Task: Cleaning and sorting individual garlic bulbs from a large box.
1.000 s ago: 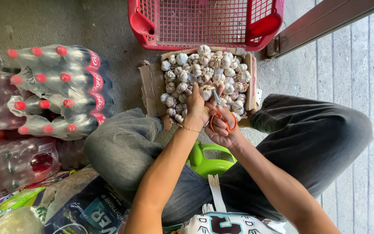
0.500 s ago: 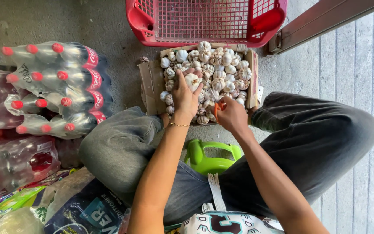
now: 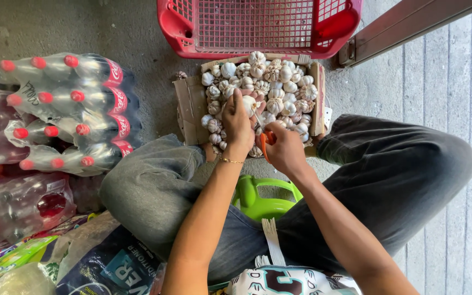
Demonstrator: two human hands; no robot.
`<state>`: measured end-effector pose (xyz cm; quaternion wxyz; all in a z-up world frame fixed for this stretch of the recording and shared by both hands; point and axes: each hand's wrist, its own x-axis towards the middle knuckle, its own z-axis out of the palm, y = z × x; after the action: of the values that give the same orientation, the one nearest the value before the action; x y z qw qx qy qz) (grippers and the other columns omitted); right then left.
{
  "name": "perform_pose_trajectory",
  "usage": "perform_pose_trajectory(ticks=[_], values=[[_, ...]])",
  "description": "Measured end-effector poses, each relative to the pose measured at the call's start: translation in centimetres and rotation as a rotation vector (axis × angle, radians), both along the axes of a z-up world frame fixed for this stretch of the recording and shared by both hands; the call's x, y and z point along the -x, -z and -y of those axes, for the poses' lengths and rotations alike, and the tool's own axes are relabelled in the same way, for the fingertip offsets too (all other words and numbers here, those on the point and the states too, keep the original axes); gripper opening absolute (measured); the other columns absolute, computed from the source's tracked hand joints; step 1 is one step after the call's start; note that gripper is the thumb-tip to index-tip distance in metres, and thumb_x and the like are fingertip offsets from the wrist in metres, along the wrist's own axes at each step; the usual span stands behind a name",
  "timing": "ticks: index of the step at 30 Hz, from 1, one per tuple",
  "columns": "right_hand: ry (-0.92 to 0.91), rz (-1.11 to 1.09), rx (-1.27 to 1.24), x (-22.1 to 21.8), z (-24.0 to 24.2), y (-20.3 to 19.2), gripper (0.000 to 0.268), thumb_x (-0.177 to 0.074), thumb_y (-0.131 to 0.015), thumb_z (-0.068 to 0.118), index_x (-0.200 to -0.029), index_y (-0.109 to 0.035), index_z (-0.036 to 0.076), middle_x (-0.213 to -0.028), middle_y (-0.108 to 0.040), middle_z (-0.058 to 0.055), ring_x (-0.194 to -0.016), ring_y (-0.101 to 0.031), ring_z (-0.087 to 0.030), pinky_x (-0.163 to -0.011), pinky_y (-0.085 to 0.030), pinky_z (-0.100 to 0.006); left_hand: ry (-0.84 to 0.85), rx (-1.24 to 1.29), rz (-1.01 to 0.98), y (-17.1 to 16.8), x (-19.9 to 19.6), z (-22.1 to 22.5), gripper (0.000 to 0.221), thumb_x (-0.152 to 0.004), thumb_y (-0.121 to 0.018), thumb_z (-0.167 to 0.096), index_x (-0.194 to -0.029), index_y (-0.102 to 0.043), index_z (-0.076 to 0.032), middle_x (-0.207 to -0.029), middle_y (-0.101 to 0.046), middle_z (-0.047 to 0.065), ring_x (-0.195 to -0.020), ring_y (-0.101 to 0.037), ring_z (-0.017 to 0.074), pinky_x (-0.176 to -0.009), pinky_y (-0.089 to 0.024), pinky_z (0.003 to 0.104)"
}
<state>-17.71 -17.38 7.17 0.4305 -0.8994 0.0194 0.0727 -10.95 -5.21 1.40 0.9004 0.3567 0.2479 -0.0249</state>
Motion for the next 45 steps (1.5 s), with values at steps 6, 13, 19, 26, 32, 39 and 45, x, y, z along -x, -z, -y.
perform_pose_trajectory(ticks=[6,13,19,26,32,39,45], values=[[0.018,-0.124,-0.098,-0.5,0.5,-0.3,0.025,-0.09,-0.078,0.026,-0.098,-0.072,0.003,-0.056,-0.06,-0.008,-0.049,-0.054,-0.015,-0.048,-0.043,-0.034,-0.029,0.081,-0.003,-0.3,0.3,0.0,0.031,-0.106,-0.058,-0.03,-0.109,-0.066,0.0,-0.106,-0.07,0.012,-0.1,-0.073,0.026,-0.09,-0.064,0.04],[0.038,-0.451,-0.417,-1.2,1.3,-1.3,0.021,-0.092,-0.075,0.023,-0.087,-0.074,0.003,-0.053,-0.06,-0.001,-0.04,-0.05,-0.009,-0.039,-0.037,-0.029,-0.051,0.221,-0.041,1.3,0.6,-0.1,0.035,-0.106,-0.057,-0.032,-0.112,-0.063,0.001,-0.108,-0.067,0.014,-0.104,-0.068,0.0274,-0.095,-0.062,0.045],[0.166,-0.82,-1.212,0.1,1.2,0.3,0.013,-0.095,-0.068,0.013,-0.085,-0.067,0.005,-0.052,-0.047,0.003,-0.036,-0.037,-0.009,-0.037,-0.031,-0.025,-0.011,0.495,-0.152,3.0,0.9,-0.4,0.045,-0.107,-0.048,-0.039,-0.116,-0.054,0.005,-0.109,-0.062,0.019,-0.111,-0.066,0.039,-0.1,-0.061,0.047],[0.294,-0.666,-1.25,0.6,0.1,1.1,0.017,-0.098,-0.069,0.017,-0.086,-0.065,0.006,-0.055,-0.049,0.004,-0.041,-0.043,-0.008,-0.038,-0.035,-0.024,-0.082,0.341,-0.157,1.7,0.8,-0.5,0.047,-0.108,-0.045,-0.043,-0.116,-0.054,0.002,-0.108,-0.064,0.019,-0.104,-0.068,0.0372,-0.095,-0.061,0.047],[0.157,-0.285,-0.3,-0.2,0.0,-1.5,0.024,-0.089,-0.076,0.023,-0.098,-0.068,0.003,-0.066,-0.065,-0.004,-0.057,-0.057,-0.015,-0.053,-0.047,-0.033,-0.064,0.16,-0.071,-1.4,0.3,-0.7,0.041,-0.108,-0.047,-0.039,-0.115,-0.057,0.0,-0.106,-0.065,0.015,-0.1,-0.069,0.0293,-0.093,-0.062,0.046],[0.088,0.026,0.104,0.0,-0.4,0.2,0.024,-0.086,-0.076,0.029,-0.101,-0.074,0.01,-0.071,-0.07,-0.015,-0.067,-0.068,-0.037,-0.061,-0.052,-0.044,-0.008,-0.076,-0.015,-0.6,0.8,0.7,0.034,-0.11,-0.048,-0.033,-0.112,-0.055,0.001,-0.103,-0.062,0.011,-0.091,-0.067,0.0203,-0.088,-0.064,0.04],[0.09,-0.094,-0.063,-0.5,0.2,0.1,0.021,-0.088,-0.075,0.023,-0.097,-0.072,0.003,-0.063,-0.067,-0.011,-0.053,-0.066,-0.019,-0.055,-0.052,-0.037,0.076,-0.213,0.002,-0.6,1.0,0.7,0.035,-0.11,-0.048,-0.031,-0.114,-0.056,0.002,-0.104,-0.062,0.011,-0.091,-0.068,0.0211,-0.086,-0.064,0.037]])
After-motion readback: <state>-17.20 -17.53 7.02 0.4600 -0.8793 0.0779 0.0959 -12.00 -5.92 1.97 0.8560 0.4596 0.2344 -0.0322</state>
